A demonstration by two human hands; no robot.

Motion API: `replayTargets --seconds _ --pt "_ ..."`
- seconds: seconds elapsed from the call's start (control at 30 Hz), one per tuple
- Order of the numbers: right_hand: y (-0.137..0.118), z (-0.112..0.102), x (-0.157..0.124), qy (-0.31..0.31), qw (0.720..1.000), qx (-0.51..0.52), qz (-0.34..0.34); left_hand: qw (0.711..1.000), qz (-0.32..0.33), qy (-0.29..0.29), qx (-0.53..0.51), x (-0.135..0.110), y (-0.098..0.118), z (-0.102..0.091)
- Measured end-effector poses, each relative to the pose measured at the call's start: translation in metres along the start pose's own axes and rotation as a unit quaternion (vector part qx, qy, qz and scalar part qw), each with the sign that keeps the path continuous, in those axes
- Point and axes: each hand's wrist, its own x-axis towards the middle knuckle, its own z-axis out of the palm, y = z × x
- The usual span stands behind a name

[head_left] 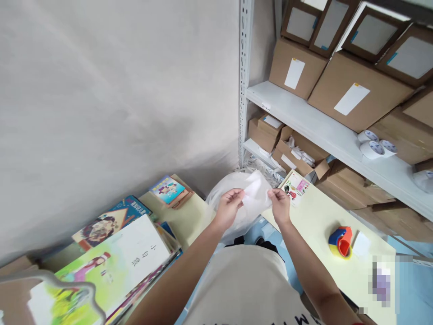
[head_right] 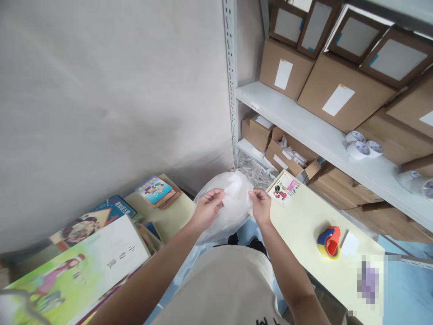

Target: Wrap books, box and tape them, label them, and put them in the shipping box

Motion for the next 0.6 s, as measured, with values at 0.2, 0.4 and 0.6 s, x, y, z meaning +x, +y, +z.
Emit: replayTargets --seconds 0.2,0.4,0.6 --pt "0.001 -0.070 0.004 0.108 0.988 0.106 0.000 0.999 -0.016 0.036 -0.028 0.033 -0.016 -0.015" --pt "0.014 -0.163 -0.017 0.294 0.951 0.088 0.025 0.997 -0.068 0.007 0.041 0.068 -0.044 0.016" --pt "0.066 -0.236 -0.055 0.379 0.916 -0.030 0.125 0.971 -0.185 -0.050 0.140 0.083 -0.087 0.063"
